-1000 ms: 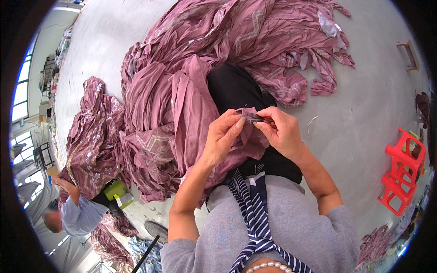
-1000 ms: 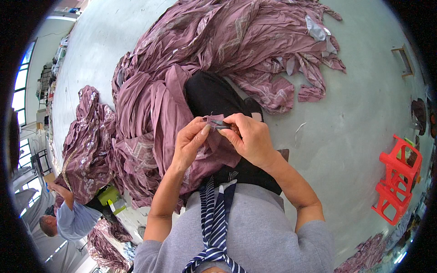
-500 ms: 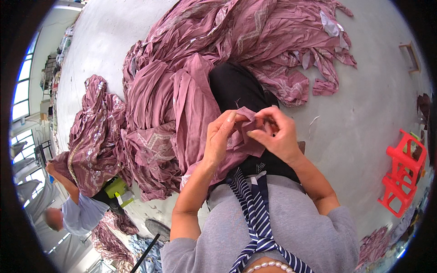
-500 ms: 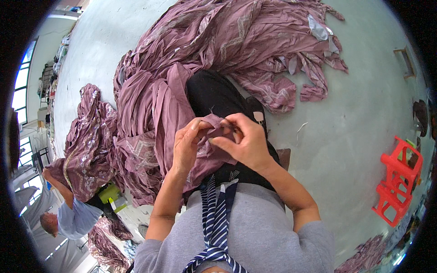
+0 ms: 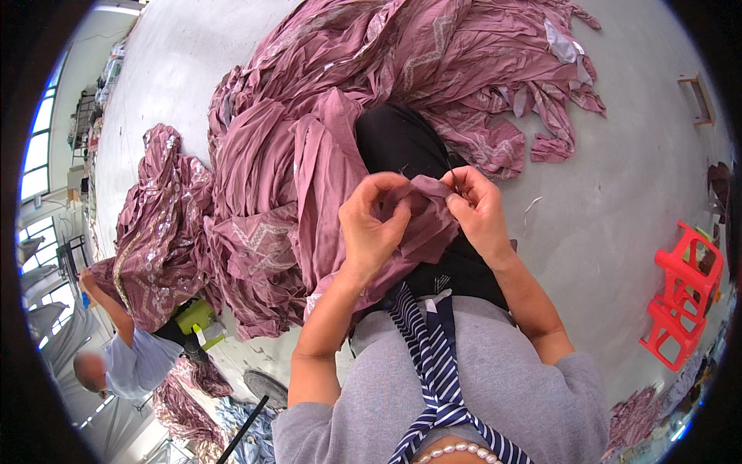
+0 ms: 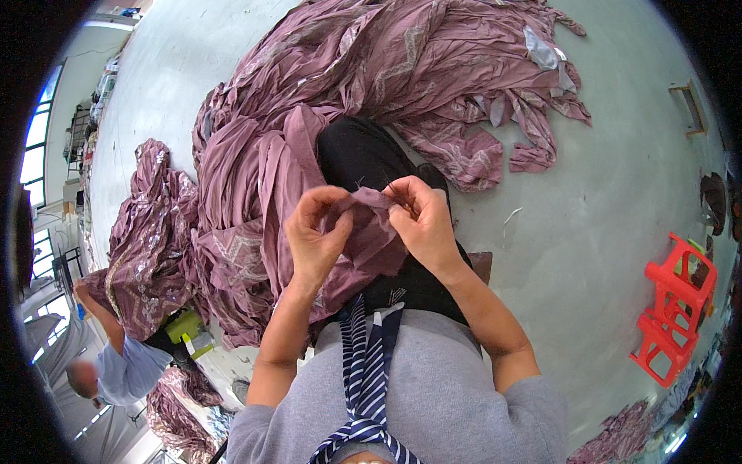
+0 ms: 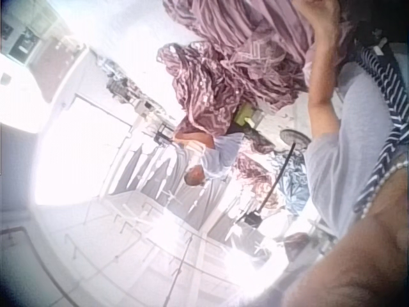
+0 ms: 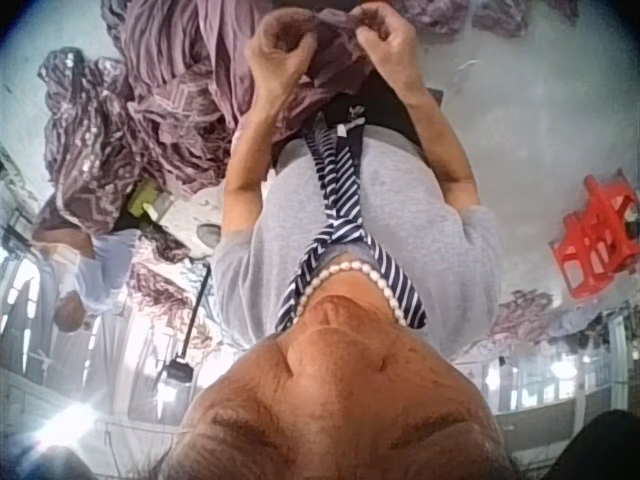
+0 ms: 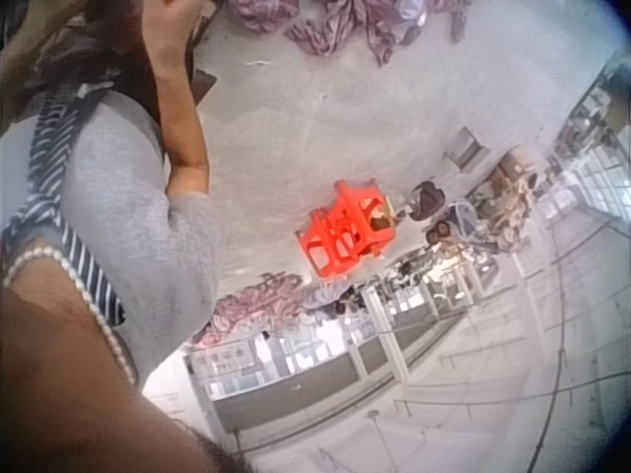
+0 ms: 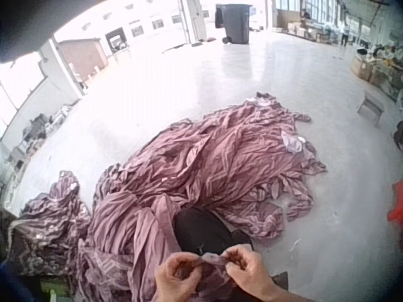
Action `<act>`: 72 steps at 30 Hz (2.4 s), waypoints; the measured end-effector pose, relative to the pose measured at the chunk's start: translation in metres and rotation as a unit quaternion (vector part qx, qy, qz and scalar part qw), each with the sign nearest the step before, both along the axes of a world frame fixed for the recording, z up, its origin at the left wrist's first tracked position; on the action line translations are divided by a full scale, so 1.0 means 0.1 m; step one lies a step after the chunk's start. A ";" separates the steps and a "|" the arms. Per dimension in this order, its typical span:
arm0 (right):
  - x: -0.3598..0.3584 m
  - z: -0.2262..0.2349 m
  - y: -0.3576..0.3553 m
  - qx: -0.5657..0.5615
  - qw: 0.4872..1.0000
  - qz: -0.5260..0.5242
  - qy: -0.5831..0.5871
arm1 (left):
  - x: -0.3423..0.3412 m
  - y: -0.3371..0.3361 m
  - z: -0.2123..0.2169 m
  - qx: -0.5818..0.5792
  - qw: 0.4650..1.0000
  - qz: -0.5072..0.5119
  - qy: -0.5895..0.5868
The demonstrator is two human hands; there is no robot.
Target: The person sits on the floor and repeatedly picks up pieces of dusty pink fabric from a large pile. They locate and cut off small white tags or labels from the fabric using a small tool, then place the trimmed pieces back into the pile.
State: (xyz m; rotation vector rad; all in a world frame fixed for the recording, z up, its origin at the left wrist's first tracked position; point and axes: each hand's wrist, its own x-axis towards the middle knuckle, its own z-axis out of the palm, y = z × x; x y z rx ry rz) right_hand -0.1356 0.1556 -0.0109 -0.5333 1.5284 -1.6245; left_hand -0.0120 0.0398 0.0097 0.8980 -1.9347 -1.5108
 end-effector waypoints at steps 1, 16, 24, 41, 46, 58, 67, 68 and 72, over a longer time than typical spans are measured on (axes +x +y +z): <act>-0.03 0.00 0.00 -0.003 1.000 0.001 0.010 | 0.00 -0.04 0.08 -0.041 0.999 -0.008 -0.026; -0.36 0.10 0.00 -0.069 0.996 0.026 -0.045 | -0.03 -0.21 0.01 0.548 0.824 -0.029 0.144; -0.40 0.11 -0.02 -0.094 0.995 0.030 0.004 | 0.03 -0.18 -0.03 0.452 0.878 -0.154 0.026; -0.39 0.04 -0.02 0.007 0.948 -0.071 0.312 | 0.07 -0.20 -0.12 0.546 0.823 -0.106 0.117; -0.30 0.40 0.18 0.058 0.922 -0.026 0.383 | 0.09 -0.20 -0.15 0.562 0.812 -0.080 0.137; -0.14 0.39 0.10 0.073 0.894 0.024 0.442 | 0.08 -0.15 -0.11 0.542 0.822 -0.068 0.161; -0.12 0.32 0.03 0.041 0.890 0.001 0.453 | 0.08 -0.12 -0.12 0.574 0.797 -0.082 0.167; -0.12 0.32 0.03 0.038 0.886 0.004 0.462 | 0.06 -0.12 -0.09 0.575 0.796 -0.089 0.168; -0.15 0.28 0.04 0.033 0.872 0.006 0.488 | 0.06 -0.11 -0.10 0.585 0.788 -0.093 0.169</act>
